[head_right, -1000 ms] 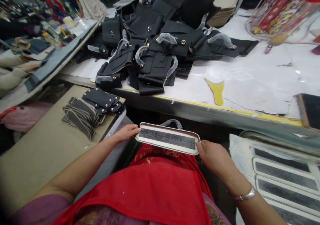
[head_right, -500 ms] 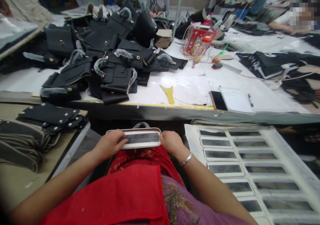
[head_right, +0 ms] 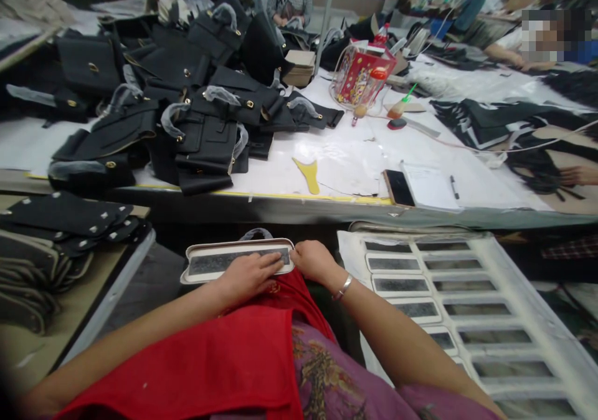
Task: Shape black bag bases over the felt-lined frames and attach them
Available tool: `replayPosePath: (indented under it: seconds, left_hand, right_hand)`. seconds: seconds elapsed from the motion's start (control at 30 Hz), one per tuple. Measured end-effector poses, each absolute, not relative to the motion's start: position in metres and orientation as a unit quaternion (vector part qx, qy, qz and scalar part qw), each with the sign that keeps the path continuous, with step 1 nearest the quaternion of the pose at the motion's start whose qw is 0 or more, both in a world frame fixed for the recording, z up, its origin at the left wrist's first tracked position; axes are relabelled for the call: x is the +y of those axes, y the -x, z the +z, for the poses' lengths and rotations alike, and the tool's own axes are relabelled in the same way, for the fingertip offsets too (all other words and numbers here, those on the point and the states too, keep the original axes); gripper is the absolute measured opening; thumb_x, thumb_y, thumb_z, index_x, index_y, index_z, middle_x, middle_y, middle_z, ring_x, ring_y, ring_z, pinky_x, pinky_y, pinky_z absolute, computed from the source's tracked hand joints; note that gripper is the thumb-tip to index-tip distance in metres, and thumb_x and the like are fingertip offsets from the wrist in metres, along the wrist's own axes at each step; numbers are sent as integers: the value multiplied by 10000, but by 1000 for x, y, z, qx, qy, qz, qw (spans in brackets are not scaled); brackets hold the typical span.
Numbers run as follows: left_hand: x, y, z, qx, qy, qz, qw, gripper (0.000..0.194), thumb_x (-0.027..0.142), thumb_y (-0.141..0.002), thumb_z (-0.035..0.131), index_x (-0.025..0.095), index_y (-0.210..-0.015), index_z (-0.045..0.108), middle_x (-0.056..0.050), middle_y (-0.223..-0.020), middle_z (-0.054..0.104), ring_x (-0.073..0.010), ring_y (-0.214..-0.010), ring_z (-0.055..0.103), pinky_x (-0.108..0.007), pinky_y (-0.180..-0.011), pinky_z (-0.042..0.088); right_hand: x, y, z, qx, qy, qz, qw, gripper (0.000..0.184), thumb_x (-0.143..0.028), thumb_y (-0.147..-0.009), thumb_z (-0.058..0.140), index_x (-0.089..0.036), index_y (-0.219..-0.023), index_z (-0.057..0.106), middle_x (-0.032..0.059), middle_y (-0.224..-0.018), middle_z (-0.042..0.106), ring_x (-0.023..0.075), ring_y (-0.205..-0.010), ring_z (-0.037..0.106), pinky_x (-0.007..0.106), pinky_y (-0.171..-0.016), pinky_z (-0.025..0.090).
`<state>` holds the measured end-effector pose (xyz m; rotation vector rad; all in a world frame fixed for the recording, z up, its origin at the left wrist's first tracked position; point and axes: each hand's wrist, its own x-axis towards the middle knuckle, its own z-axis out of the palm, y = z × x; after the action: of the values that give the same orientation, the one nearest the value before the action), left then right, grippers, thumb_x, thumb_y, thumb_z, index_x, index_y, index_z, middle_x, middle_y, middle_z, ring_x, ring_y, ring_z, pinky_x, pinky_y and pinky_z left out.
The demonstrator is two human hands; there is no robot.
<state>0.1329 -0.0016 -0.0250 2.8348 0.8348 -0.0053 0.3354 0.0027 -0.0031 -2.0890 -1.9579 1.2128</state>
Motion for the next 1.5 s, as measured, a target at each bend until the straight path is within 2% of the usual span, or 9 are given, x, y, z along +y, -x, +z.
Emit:
replayPosePath:
  seconds: [0.1, 0.3, 0.47, 0.57, 0.83, 1.0, 1.13, 1.3, 1.5]
  left_hand:
    - [-2, -133, -28, 274, -959, -5, 69, 478, 269, -863, 502, 204, -1333, 446, -101, -1405, 431, -219, -879, 587, -311, -685, 468]
    - [-1, -131, -27, 270, -961, 2, 53, 459, 211, -866, 486, 213, -1324, 459, -92, -1412, 426, -202, -867, 594, -313, -668, 472]
    - [1, -129, -24, 276, -959, 7, 60, 443, 237, -871, 489, 220, -1313, 470, -55, -1408, 439, -200, -866, 597, -311, -674, 477]
    - [3, -128, -25, 276, -959, 13, 63, 440, 215, -867, 483, 216, -1307, 477, -50, -1408, 440, -202, -878, 595, -312, -680, 481]
    - [0, -134, -21, 288, -953, 18, 90, 429, 196, -878, 438, 202, -1306, 465, -74, -1399, 446, -220, -863, 597, -340, -669, 498]
    - [1, -91, -2, 367, -874, 208, 240, 456, 408, -863, 505, 203, -1268, 462, -119, -1323, 486, -189, -927, 584, -307, -760, 494]
    - [2, -9, -11, 632, -575, 407, 322, 280, 438, -850, 500, 161, -853, 538, -38, -810, 579, -121, -695, 546, -236, -623, 452]
    - [5, 39, -45, 584, -384, 315, 642, 425, 511, -662, 686, 174, -723, 434, 42, -620, 497, -73, -513, 472, -175, -467, 357]
    - [20, 33, -48, 539, -436, 205, 691, 444, 489, -667, 703, 186, -701, 381, 59, -601, 491, -77, -488, 482, -186, -453, 388]
  right_hand:
    - [7, -338, 0, -626, 658, 418, 20, 349, -383, -870, 459, -165, -598, 486, 22, -510, 575, 80, -398, 519, 175, -403, 352]
    - [6, -364, -27, -370, 518, 752, 171, 370, -504, -779, 605, -141, -758, 537, 7, -617, 631, 88, -482, 594, 175, -451, 473]
    - [2, -365, -45, -320, 493, 773, 240, 379, -440, -688, 730, -144, -708, 494, -41, -548, 596, 49, -401, 535, 130, -379, 428]
    - [7, -359, -42, -317, 525, 757, 224, 417, -476, -668, 736, -145, -660, 482, -48, -504, 569, 39, -362, 498, 118, -334, 386]
    - [31, -342, -3, -408, 635, 654, 45, 455, -550, -651, 721, -148, -607, 511, -1, -503, 599, 70, -372, 529, 148, -326, 395]
    - [26, -343, 0, -421, 640, 643, 8, 456, -559, -671, 700, -149, -633, 504, -12, -509, 572, 55, -366, 504, 144, -333, 376]
    - [28, -354, -13, -386, 601, 700, -4, 425, -516, -685, 710, -151, -662, 494, -26, -525, 554, 36, -376, 488, 117, -323, 320]
    - [31, -353, -12, -330, 594, 733, -4, 372, -441, -696, 730, -146, -682, 504, -37, -540, 545, 26, -405, 498, 102, -343, 336]
    - [35, -347, 1, -357, 628, 691, -43, 366, -431, -721, 703, -148, -624, 493, -24, -487, 545, 47, -370, 492, 128, -329, 357]
